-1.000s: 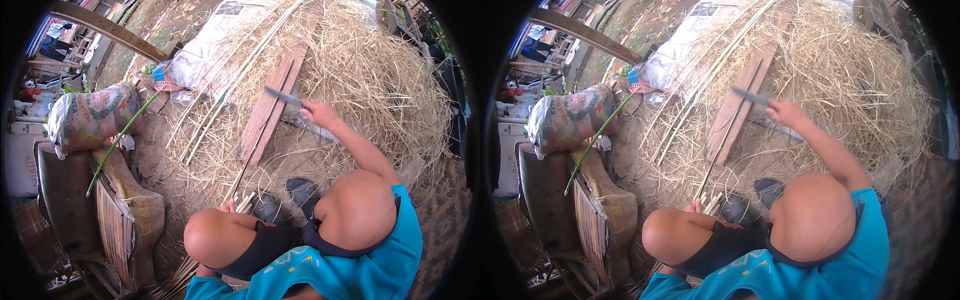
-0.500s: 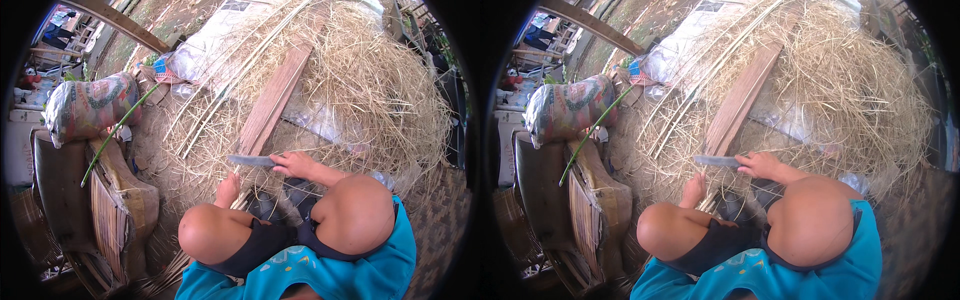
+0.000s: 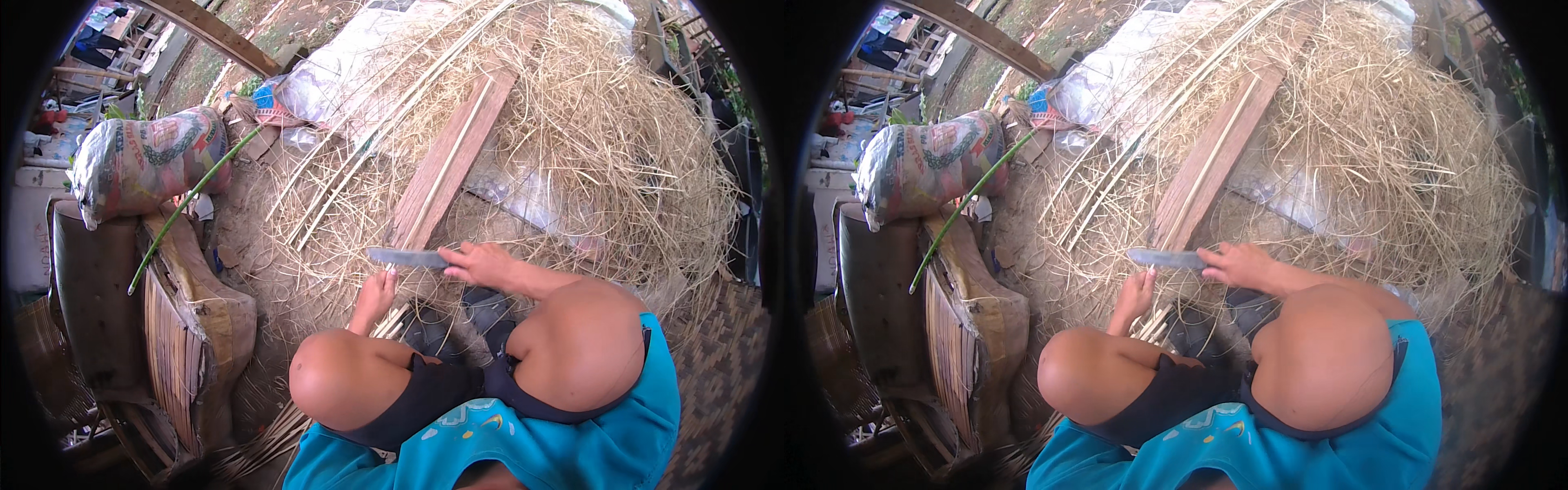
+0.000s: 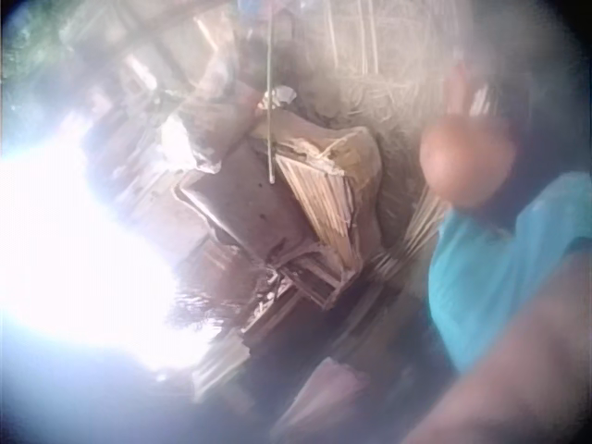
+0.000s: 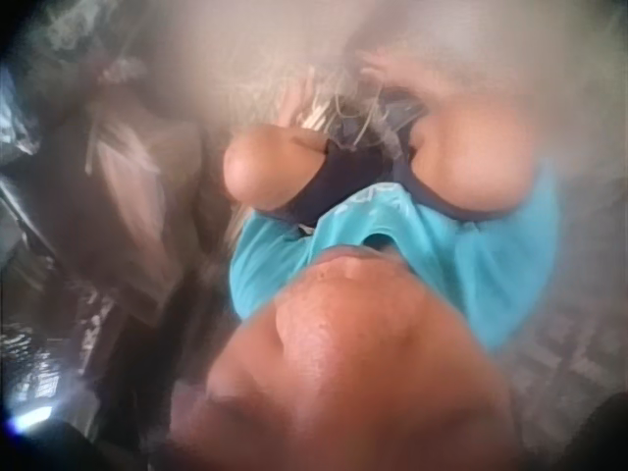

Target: The person sits on the ground and uses a machete to split long bamboo stalks into thin strips. They repeatedly position each stalk on a wooden board and strike it with the machete to separate the fibers.

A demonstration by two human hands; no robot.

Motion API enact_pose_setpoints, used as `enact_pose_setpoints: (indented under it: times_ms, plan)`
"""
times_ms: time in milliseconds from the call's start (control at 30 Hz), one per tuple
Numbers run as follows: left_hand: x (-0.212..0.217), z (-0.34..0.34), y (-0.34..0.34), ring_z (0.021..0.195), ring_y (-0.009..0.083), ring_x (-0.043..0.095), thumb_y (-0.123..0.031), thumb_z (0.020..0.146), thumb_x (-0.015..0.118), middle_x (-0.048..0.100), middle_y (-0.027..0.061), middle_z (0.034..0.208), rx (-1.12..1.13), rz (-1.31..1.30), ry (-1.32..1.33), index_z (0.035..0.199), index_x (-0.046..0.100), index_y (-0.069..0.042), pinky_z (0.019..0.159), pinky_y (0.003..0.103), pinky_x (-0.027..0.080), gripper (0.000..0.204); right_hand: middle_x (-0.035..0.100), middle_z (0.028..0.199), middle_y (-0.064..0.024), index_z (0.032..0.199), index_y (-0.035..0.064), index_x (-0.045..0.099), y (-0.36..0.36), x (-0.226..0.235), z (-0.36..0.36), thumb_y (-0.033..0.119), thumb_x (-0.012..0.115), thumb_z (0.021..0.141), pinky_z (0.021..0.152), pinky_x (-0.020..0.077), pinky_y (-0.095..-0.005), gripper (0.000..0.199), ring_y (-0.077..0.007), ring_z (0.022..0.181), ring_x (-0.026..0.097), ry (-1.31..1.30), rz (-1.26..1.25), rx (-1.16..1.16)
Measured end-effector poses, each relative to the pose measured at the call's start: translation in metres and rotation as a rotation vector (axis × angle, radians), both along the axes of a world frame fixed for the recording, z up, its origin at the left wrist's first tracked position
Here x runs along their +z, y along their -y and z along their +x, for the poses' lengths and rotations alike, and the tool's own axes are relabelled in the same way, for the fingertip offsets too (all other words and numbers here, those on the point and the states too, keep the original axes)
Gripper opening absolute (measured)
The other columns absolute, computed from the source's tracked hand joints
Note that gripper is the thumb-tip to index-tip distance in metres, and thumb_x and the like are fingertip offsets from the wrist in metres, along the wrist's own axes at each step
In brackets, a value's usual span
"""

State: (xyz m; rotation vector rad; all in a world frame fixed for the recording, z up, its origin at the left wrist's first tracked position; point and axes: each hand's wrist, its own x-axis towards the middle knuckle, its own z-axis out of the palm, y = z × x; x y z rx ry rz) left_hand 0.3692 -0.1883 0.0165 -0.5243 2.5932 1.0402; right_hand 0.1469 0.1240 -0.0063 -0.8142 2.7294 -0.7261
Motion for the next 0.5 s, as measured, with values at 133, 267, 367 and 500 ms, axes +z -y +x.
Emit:
enact_pose_setpoints:
  times_ms: [133,267,367,500]
  plan:
    - [-0.017,0.056,0.044,0.048,0.0251,0.05,-0.044,0.105,0.053,0.055,0.0107,0.056,0.079,0.209,0.143,0.075,0.061,-0.002,0.05,0.041,0.038,0.052,0.068,0.08,-0.018,0.133,0.0114,0.057,-0.079,0.038,-0.113,0.044,0.044,0.107,0.069,0.0578,-0.05,0.044,-0.0365,0.074,0.07,0.263,0.109,-0.6]
    - [-0.003,0.022,0.046,0.045,0.0077,0.04,-0.046,0.104,0.056,0.047,-0.0036,0.054,0.263,0.621,0.488,0.071,0.06,-0.009,0.043,0.029,0.028,0.05,0.07,0.077,-0.0177,0.128,0.0073,0.059,-0.081,0.035,-0.097,0.042,0.044,0.107,0.068,0.0583,-0.0487,0.043,-0.0345,0.072,0.071,0.2,0.082,-0.443]
    - [0.014,-0.032,0.021,0.042,0.006,0.023,-0.043,0.106,0.052,0.032,-0.0082,0.052,0.338,0.799,0.46,0.077,0.054,-0.009,0.041,0.025,0.018,0.045,0.07,0.089,-0.0193,0.135,0.0169,0.058,0.026,0.02,0.044,0.051,0.042,0.106,0.073,0.0585,-0.0514,0.048,-0.0372,0.082,0.072,0.04,0.002,0.206]
    - [-0.015,0.025,0.064,0.041,0.006,0.025,-0.048,0.102,0.056,0.034,-0.0061,0.051,0.342,0.946,0.496,0.07,0.051,-0.01,0.041,0.026,0.017,0.05,0.07,0.094,-0.022,0.132,0.0162,0.06,-0.009,0.023,0.012,0.049,0.05,0.103,0.073,0.0572,-0.053,0.045,-0.0417,0.083,0.071,0.015,0.108,0.007]
